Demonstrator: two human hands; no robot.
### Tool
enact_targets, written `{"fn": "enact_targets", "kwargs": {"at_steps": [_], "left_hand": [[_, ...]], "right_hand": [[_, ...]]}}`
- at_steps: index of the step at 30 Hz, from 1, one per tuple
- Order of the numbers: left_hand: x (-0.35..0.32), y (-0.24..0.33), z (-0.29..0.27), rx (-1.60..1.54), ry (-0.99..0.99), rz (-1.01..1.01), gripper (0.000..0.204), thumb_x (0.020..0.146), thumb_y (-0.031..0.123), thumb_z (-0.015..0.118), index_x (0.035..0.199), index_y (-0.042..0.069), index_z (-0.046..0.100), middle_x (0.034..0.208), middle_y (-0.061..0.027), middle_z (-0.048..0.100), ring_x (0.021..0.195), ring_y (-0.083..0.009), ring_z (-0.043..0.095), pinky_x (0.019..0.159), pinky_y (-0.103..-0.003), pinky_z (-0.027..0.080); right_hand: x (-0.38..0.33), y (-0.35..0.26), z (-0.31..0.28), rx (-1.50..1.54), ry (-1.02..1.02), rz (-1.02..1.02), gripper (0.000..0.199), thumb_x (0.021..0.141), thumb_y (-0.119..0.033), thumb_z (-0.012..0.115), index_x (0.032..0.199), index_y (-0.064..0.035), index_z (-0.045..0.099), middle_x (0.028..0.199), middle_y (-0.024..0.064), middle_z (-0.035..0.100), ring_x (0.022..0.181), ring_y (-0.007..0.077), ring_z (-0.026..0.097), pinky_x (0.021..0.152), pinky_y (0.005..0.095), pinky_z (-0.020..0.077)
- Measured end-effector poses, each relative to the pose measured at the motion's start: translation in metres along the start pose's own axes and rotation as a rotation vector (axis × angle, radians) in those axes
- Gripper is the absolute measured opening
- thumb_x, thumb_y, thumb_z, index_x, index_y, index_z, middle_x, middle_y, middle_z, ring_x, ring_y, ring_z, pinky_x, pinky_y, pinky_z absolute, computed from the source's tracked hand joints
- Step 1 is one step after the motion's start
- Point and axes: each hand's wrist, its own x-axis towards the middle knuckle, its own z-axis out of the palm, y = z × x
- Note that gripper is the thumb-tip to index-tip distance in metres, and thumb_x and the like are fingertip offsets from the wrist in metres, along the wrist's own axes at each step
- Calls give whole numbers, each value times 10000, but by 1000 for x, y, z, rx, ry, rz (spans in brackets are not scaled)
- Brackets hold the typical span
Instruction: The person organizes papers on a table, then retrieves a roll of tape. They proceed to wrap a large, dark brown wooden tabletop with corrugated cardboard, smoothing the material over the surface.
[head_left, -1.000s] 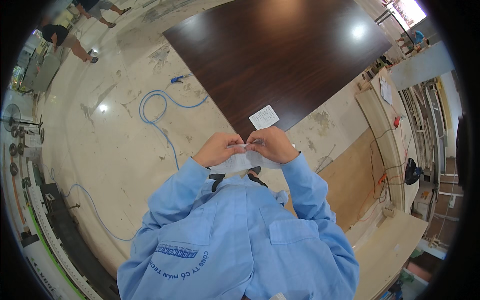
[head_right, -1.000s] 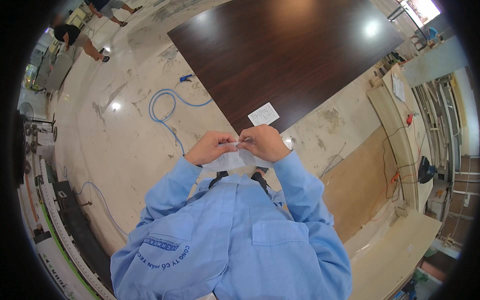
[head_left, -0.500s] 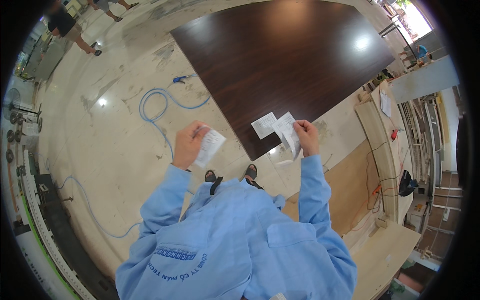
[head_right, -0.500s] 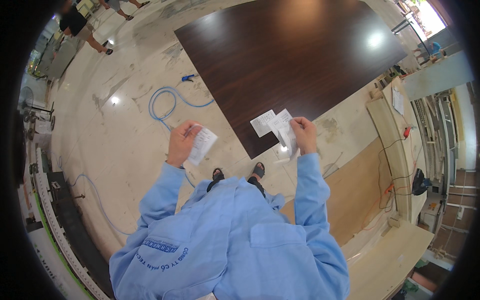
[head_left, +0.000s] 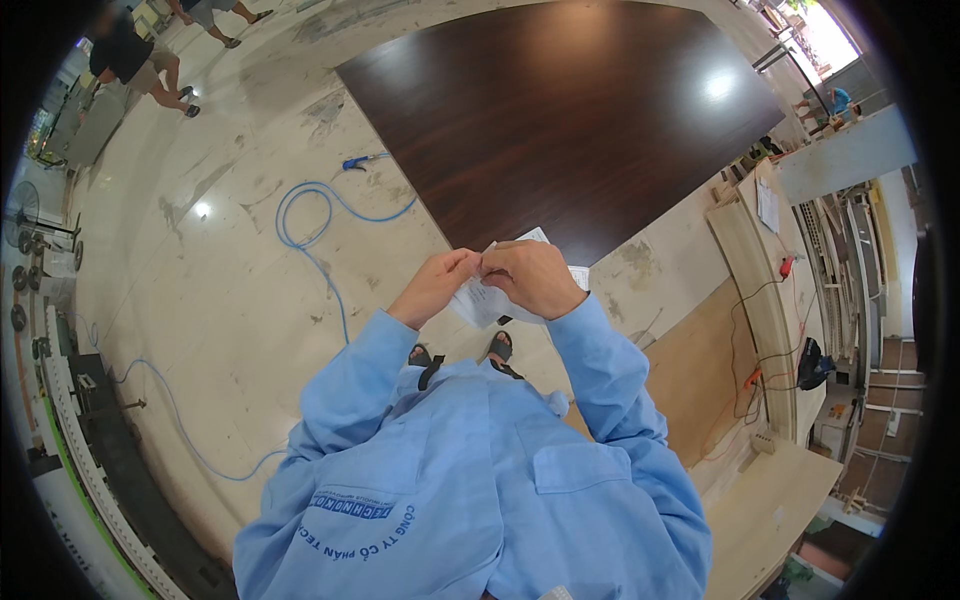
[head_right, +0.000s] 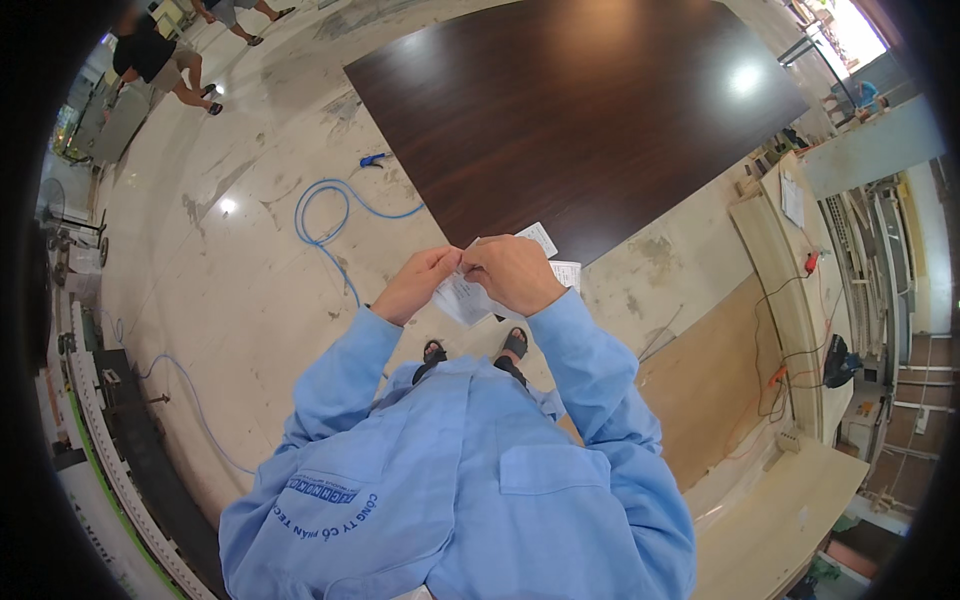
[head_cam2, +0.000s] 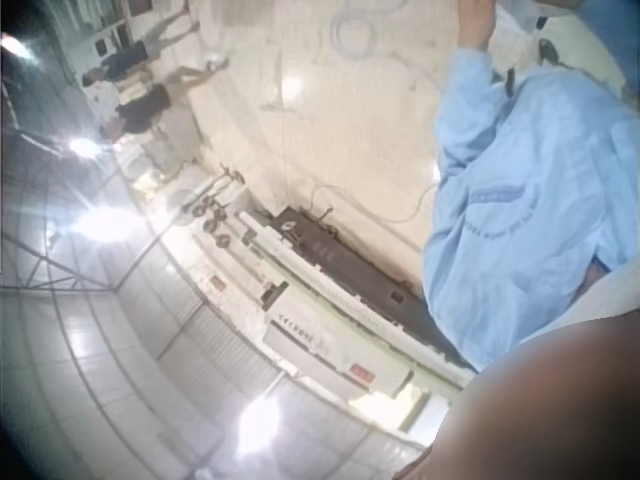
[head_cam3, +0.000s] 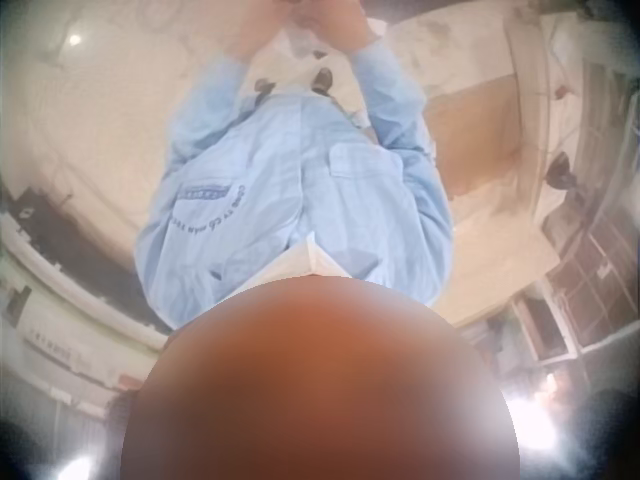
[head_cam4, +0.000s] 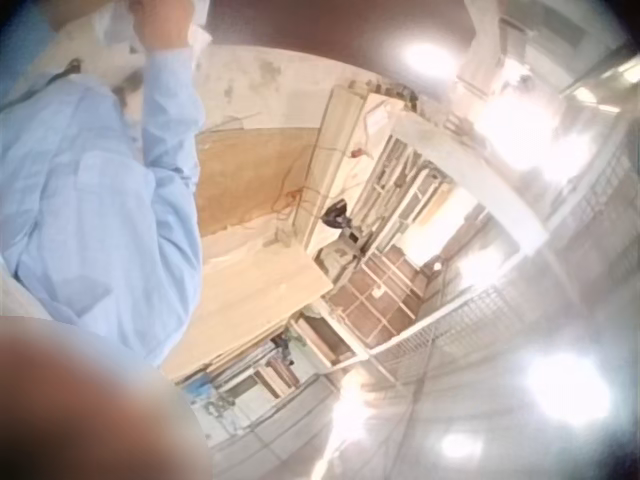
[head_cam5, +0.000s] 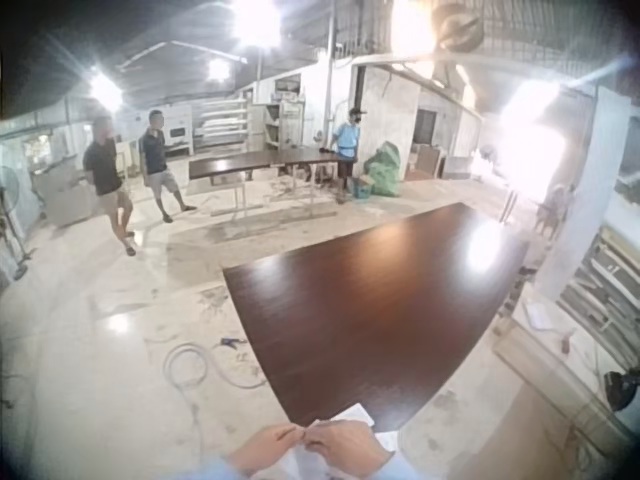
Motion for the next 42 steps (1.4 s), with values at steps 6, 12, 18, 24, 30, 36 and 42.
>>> {"fn": "enact_targets", "kwargs": {"at_steps": [6, 12, 18, 24, 30, 36, 42], "left_hand": [[-15, 5, -6, -108, 6, -31, 331, 971, 73, 583, 1295, 8, 560, 1068, -74, 697, 958, -113, 654, 856, -260, 506], [-24, 5, -5, -234, 346, 202, 367, 962, 5, 542, 1328, -2, 520, 1072, -97, 701, 976, -124, 658, 855, -263, 510], [-22, 2, 4, -111, 222, 219, 408, 956, -18, 517, 1363, 8, 490, 1069, -122, 705, 968, -126, 660, 820, -270, 508], [-27, 12, 5, 414, 580, 444, 476, 932, 11, 506, 1396, 114, 532, 885, -173, 678, 744, -116, 645, 661, -268, 489], [-16, 17, 6, 236, 223, 228, 252, 952, 79, 545, 1145, -15, 677, 986, -105, 710, 875, -126, 631, 771, -264, 492], [-11, 24, 11, 275, 222, 157, 197, 918, 167, 664, 967, -19, 702, 868, -42, 706, 801, -94, 611, 716, -262, 484], [-16, 26, -19, 206, 391, 244, 225, 926, 199, 666, 905, -21, 707, 788, -26, 692, 728, -71, 584, 659, -263, 471]], "right_hand": [[5, 10, -4, 213, 334, -102, 312, 814, -75, 699, 1126, -82, 689, 953, 91, 712, 869, 221, 692, 764, 331, 535], [-11, 36, -6, 901, 409, 524, 366, 879, -101, 690, 1223, 6, 625, 1039, 110, 703, 973, 142, 658, 824, 296, 526], [-12, 33, 40, 836, 296, 403, 182, 854, -141, 738, 940, 10, 683, 821, 30, 690, 773, 100, 609, 690, 256, 486], [-11, 33, 27, 846, 541, 431, 171, 868, -104, 700, 1010, -11, 685, 863, 58, 699, 786, 105, 616, 726, 273, 495], [-2, 14, 14, 504, 414, 109, 254, 878, -75, 677, 1129, -38, 665, 897, 63, 687, 840, 127, 641, 752, 277, 509], [-1, 2, 0, 483, 414, 75, 307, 855, -101, 720, 1137, -8, 644, 938, 94, 704, 875, 195, 674, 780, 322, 523], [-14, 23, -37, 718, 78, 332, 169, 878, -93, 686, 989, 35, 689, 845, 33, 693, 799, 63, 608, 740, 262, 500]]}}
